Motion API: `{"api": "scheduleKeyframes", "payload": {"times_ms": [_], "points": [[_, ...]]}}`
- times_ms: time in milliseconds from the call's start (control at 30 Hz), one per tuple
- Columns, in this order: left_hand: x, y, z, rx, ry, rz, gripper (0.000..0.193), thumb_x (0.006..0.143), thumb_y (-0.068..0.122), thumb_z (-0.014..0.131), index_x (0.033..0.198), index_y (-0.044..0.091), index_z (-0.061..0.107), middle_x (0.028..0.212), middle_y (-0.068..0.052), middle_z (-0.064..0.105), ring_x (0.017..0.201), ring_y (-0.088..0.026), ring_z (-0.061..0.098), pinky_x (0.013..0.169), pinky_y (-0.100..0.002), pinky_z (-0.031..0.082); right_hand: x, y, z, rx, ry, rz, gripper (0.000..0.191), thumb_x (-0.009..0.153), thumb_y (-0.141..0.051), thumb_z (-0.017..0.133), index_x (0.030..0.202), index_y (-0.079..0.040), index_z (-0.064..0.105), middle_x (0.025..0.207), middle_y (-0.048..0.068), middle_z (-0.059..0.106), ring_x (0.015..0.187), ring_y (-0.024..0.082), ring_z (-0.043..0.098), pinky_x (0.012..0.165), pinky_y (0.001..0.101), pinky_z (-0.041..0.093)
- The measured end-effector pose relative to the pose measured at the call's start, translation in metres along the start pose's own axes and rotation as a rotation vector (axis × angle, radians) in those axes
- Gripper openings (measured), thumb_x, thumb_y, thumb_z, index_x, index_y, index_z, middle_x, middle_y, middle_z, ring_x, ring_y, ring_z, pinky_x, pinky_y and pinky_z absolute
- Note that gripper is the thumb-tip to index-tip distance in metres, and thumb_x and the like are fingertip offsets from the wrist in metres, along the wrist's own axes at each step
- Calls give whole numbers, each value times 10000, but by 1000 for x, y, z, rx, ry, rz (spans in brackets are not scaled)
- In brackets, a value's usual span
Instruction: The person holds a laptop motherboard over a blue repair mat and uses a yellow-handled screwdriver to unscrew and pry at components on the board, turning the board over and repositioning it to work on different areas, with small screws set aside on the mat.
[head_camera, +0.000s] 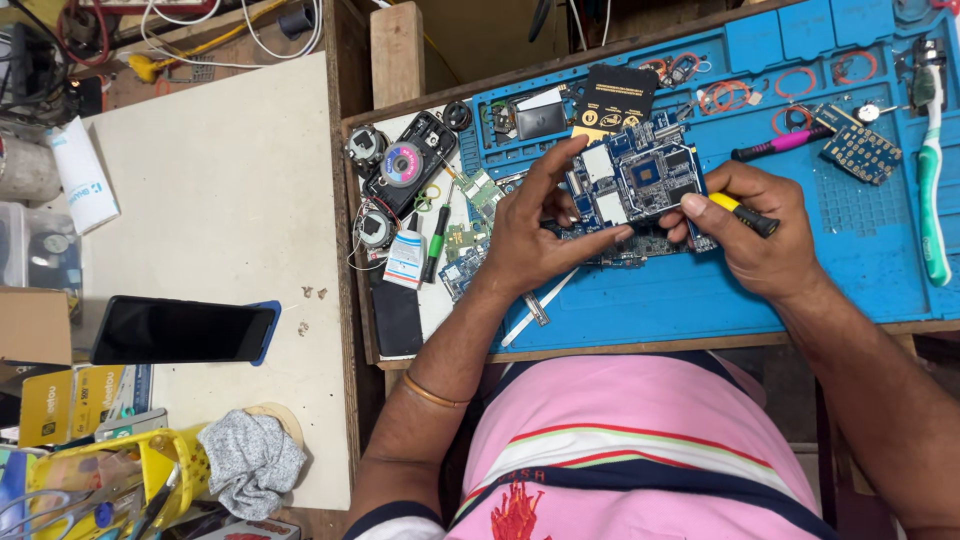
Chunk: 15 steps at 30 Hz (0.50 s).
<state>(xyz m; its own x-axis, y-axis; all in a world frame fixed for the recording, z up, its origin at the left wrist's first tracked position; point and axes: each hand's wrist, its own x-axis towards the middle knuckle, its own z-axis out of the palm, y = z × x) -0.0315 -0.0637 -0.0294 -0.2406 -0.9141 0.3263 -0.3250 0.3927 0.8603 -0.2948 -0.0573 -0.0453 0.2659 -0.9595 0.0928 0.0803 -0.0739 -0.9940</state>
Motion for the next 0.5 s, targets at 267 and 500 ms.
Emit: {"api": "scheduleKeyframes", "payload": {"times_ms": [267,500], "points": [[-1,-5,1,64,60,62,979,704,398,990,1492,149,465,1116,-33,689,835,-89,710,684,-226,619,-1,0,-1,-19,0,-3,195,1087,-163,612,995,3,659,936,127,747,811,143,722,697,257,577],[-1,-4,0,65,60,68,958,715,394,981,1481,158,457,1095,-27,698,836,-94,716,687,-231,619,0,-1,0,-29,-12,-23,196,1089,-167,610,1001,0,662,939,123,745,820,142,722,702,258,583]]}}
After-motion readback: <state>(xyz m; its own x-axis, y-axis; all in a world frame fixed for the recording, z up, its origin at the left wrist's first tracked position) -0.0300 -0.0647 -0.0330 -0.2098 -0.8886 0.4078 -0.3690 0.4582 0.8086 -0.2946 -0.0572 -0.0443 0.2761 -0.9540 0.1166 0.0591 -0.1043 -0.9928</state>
